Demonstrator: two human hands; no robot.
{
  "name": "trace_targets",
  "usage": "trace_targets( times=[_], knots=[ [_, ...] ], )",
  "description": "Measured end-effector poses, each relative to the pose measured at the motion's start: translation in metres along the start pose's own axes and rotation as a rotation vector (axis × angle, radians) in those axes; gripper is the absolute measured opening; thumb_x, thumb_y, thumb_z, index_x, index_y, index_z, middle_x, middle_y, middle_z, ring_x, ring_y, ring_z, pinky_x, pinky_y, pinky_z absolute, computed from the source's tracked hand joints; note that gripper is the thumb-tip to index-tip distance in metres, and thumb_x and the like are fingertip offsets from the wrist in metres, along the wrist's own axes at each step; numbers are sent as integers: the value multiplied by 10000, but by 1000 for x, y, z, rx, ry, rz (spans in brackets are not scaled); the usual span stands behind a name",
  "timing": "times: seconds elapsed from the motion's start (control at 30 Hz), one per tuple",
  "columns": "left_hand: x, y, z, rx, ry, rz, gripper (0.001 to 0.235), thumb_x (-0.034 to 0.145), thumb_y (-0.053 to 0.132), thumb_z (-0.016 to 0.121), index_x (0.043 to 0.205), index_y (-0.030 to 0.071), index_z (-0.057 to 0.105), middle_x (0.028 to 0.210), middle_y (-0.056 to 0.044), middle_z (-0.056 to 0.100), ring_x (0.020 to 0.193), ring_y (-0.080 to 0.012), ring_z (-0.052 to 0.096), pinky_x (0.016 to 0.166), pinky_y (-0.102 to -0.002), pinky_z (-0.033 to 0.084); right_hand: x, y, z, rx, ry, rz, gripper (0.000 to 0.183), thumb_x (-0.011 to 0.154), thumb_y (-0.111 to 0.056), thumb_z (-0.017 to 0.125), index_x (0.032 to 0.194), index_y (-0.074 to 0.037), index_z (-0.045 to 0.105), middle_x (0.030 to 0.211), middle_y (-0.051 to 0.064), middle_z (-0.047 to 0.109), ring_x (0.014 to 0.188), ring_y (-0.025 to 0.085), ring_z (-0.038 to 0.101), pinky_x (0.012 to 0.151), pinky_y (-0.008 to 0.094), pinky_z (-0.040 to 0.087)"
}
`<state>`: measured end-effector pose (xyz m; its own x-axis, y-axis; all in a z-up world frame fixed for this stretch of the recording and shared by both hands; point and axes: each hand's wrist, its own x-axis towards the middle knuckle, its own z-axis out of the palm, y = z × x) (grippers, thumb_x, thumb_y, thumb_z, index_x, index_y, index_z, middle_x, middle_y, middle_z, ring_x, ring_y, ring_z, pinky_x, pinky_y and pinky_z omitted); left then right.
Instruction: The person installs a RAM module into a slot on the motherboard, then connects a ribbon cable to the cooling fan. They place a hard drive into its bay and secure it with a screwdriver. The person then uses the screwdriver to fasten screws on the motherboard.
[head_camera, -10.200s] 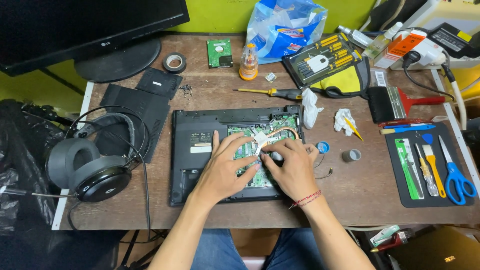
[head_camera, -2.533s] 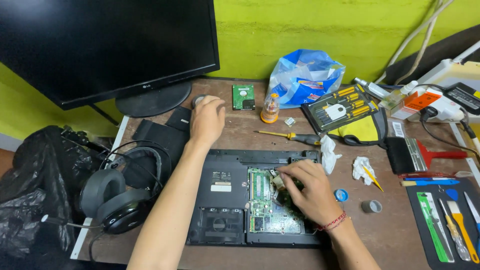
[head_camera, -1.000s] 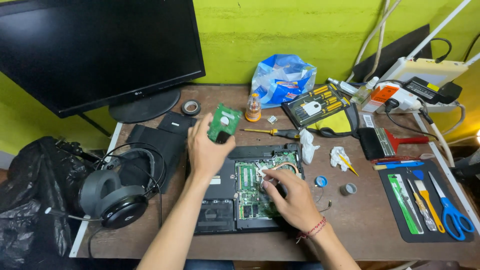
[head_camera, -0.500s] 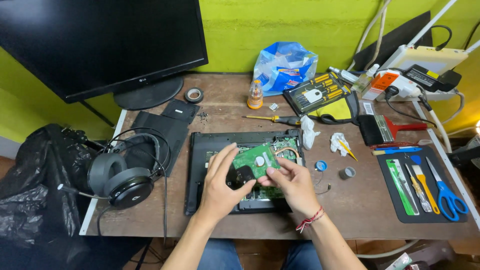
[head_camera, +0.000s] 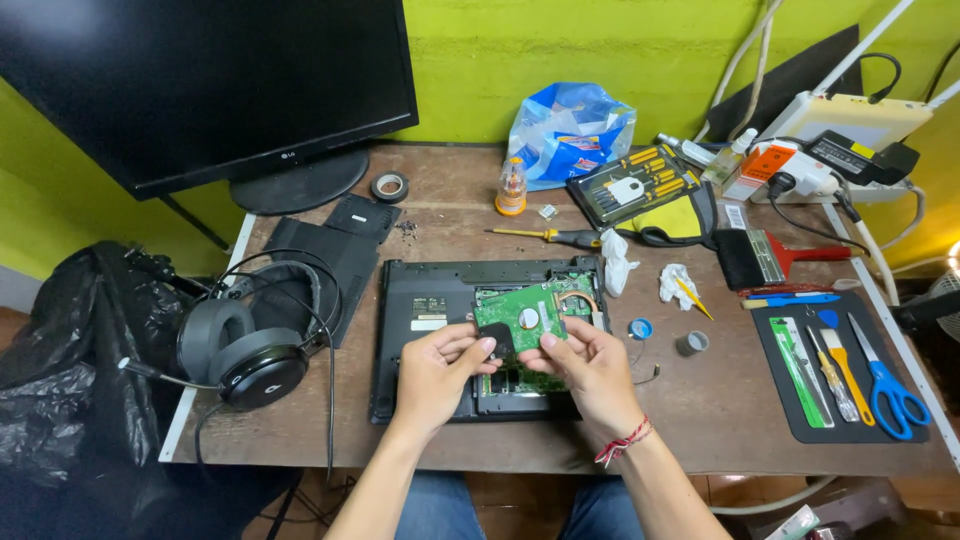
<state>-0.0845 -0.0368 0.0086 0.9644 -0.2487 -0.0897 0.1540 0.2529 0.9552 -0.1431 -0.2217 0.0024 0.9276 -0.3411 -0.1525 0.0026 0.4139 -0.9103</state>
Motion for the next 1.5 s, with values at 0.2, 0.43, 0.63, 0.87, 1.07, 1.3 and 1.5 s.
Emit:
trace_targets(
  times=[0.2,0.43,0.63,0.87,1.07,1.3,1.5],
  knots=[
    [0,3,0,1,-5,-19,284,824,33,813,1061,-108,743,857,-270,785,700,-314,784,660,-415,680,-1,-8,3,-35,-5,33,336,915,11,672,1219,148,632,838,261,742,756,308,773,753,399,671],
    [9,19,-21,11,63,-3,342,830,21,797,1098,-162,687,932,-314,756,828,-332,760,720,-492,668,-3,-31,-1,-272,-103,-55,705,790,79,775,1443,34,514,934,220,705,827,249,727,750,416,667],
    [6,41,-39,55,129,46,299,862,-3,754,1129,-127,703,962,-286,763,839,-319,765,724,-500,673,-11,-46,25,-543,-159,-119,885,657,46,888,1460,-10,522,1237,235,689,1000,275,695,828,373,620],
    [-16,23,-59,59,171,-38,313,871,-11,734,1156,-136,694,1006,-306,759,866,-334,761,737,-505,672,-17,-35,52,-919,-293,-207,835,722,-92,882,1469,-33,514,1396,186,610,1208,357,638,979,473,540],
    [-37,25,-80,260,196,-37,368,879,88,753,1194,-92,692,927,-275,770,714,-319,769,666,-455,676,-23,-10,56,-1073,-329,-250,778,652,-210,945,1360,-115,637,1247,91,676,1150,300,622,1028,459,446],
    [-54,18,-93,467,273,-48,357,894,164,768,1195,-23,725,781,-207,774,550,-265,742,521,-345,626,-43,0,78,-1343,-320,-282,699,687,-374,950,1287,-139,678,1421,118,466,1299,338,410,1104,608,191],
    [-62,20,-81,475,311,-57,350,893,158,759,1195,-15,725,854,-190,791,631,-276,771,613,-363,629,-44,10,73,-1396,-318,-303,713,702,-328,941,1316,-110,653,1446,124,433,1344,349,339,1076,634,143]
  ],
)
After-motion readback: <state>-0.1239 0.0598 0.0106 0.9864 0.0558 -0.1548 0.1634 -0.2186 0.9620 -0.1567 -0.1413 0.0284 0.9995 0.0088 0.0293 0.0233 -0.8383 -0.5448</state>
